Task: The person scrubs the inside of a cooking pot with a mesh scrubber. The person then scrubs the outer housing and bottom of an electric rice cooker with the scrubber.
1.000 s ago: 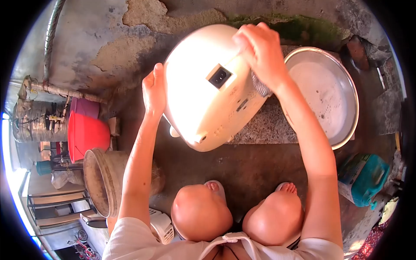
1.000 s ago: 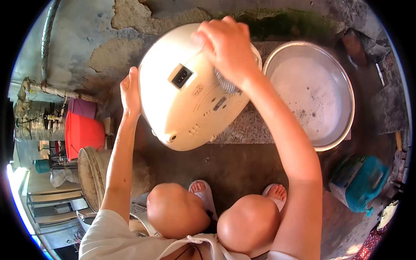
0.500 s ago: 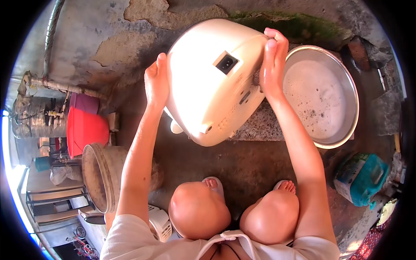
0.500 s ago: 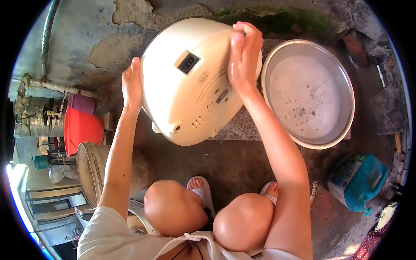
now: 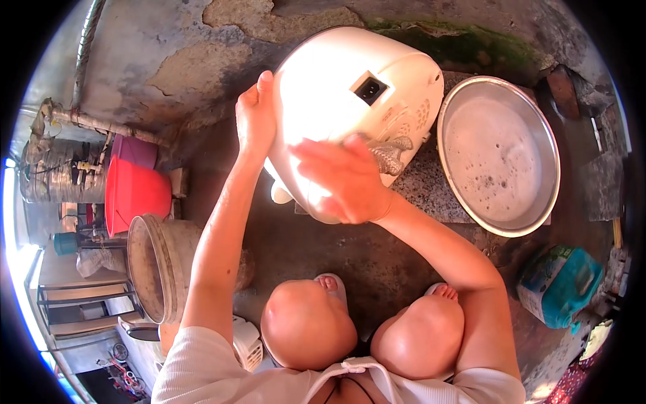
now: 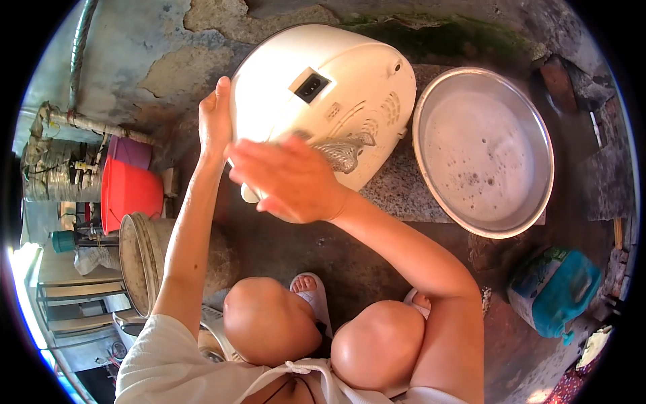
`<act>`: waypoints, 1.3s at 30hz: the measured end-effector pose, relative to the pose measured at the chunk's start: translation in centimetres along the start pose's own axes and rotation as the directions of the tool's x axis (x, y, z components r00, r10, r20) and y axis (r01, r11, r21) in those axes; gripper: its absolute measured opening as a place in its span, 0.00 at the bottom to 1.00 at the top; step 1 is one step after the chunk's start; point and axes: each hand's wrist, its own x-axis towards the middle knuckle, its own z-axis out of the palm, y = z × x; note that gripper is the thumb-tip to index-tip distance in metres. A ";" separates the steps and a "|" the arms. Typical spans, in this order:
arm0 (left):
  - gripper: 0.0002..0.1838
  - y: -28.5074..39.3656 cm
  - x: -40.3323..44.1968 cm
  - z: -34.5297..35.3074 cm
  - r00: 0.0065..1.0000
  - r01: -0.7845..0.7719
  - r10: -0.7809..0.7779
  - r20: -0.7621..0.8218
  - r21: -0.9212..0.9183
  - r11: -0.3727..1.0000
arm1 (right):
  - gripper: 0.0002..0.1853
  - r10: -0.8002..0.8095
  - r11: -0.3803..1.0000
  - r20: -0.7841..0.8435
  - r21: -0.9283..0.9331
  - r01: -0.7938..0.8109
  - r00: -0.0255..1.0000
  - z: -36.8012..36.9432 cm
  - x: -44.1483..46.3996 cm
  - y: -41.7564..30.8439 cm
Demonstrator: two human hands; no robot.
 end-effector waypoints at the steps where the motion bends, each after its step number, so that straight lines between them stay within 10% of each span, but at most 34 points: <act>1: 0.30 0.1 0.2 0.1 1.000 -0.010 0.010 0.000 0.035 0.999 | 0.17 -0.080 0.997 0.002 -0.011 0.080 0.997 0.3 0.2 -0.1; 6: 0.29 1.1 -0.2 0.2 1.000 0.017 -0.017 -0.002 0.033 0.999 | 0.14 -0.255 0.955 0.043 0.167 0.245 0.966 0.1 0.8 -0.8; 11: 0.33 0.6 0.6 0.4 0.999 0.038 -0.040 0.016 0.083 0.996 | 0.07 0.035 0.952 0.101 0.300 -0.064 0.994 -0.2 3.7 -2.4; 16: 0.32 1.3 0.4 0.4 0.997 0.052 -0.056 0.049 0.075 0.996 | 0.09 0.125 0.948 0.516 0.189 -0.255 0.848 -0.5 6.4 -1.4; 18: 0.31 0.7 1.0 0.8 0.992 0.085 -0.086 0.087 0.020 0.996 | 0.06 0.351 0.935 0.608 -0.184 -0.304 0.712 -1.8 9.2 -0.3; 21: 0.29 0.9 0.5 1.0 0.989 -0.138 0.139 0.058 -0.022 0.990 | 0.05 0.347 0.937 0.221 -0.030 -0.349 0.911 -0.7 9.1 2.3; 24: 0.29 -0.2 1.4 0.5 0.983 -0.101 0.100 0.156 0.000 0.995 | 0.05 0.494 0.854 0.394 -0.055 -0.517 0.775 -1.3 9.7 -0.5; 25: 0.30 1.8 0.9 0.9 0.986 0.149 -0.152 0.073 0.043 0.988 | 0.06 0.449 0.864 0.420 0.021 -0.503 0.789 0.0 8.3 -2.0; 32: 0.28 0.8 1.8 1.2 0.999 -0.004 -0.002 0.043 0.139 0.990 | 0.06 0.197 0.803 0.734 0.259 -0.536 0.650 2.1 -2.5 -7.3; 35: 0.25 -0.9 2.3 0.4 0.988 -0.126 0.117 0.097 0.095 0.987 | 0.05 0.504 0.659 0.647 0.141 -0.739 0.573 -3.7 -4.9 -7.3; 36: 0.24 -0.9 2.3 -0.3 0.957 -0.176 0.161 0.240 0.041 0.984 | 0.05 0.635 0.519 0.661 0.018 -0.855 0.399 -6.7 -5.4 -6.8; 39: 0.25 -5.0 5.4 0.2 0.972 -0.078 0.107 0.207 -0.145 0.986 | 0.06 0.923 0.219 0.298 0.106 -0.970 0.241 -15.9 -7.7 -7.2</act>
